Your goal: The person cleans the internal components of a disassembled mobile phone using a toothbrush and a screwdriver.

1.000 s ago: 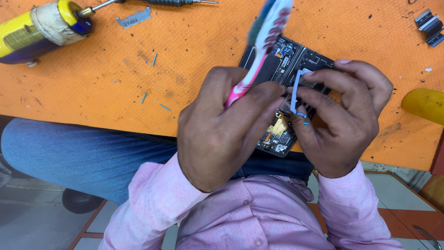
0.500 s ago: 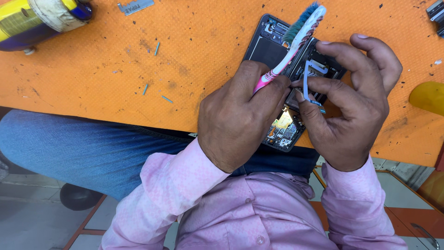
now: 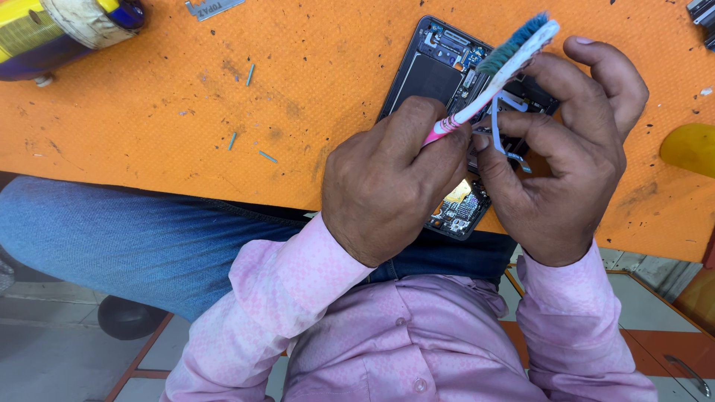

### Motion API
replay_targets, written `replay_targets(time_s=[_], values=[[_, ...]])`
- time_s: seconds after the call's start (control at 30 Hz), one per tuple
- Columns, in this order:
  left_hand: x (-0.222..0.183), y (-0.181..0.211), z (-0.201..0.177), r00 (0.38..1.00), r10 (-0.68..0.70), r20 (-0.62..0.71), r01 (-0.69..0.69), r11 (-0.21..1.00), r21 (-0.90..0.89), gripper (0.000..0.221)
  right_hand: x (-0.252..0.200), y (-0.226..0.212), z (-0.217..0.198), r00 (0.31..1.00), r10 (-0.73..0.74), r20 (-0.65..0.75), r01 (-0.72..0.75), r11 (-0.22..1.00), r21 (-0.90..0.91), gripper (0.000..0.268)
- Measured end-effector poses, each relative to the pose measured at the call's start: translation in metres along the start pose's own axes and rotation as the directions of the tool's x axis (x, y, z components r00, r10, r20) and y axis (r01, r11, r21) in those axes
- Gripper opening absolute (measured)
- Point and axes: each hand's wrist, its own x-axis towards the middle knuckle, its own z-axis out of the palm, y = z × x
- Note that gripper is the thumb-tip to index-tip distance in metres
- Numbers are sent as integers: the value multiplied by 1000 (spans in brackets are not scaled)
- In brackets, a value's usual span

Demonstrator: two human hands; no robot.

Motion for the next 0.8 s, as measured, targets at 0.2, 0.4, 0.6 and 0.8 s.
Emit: replay_targets(time_s=[0.2,0.4,0.6,0.8], values=[[-1,1,-1,997,-74,7,74,997,4,22,4,-3,-1,1000,-18,16,18,999,-26,12],[-2,1,3,997,-73,8,73,997,21,19,4,-3,-1,1000,-2,19,2,1000,8,11],[0,1,4,999,-44,8,43,999,23,14,4,-1,-1,1000,-19,11,19,999,-36,12],[4,3,-1,999,46,-18,-45,999,16,18,7,-3,1,1000,21,11,-21,1000,5,16]])
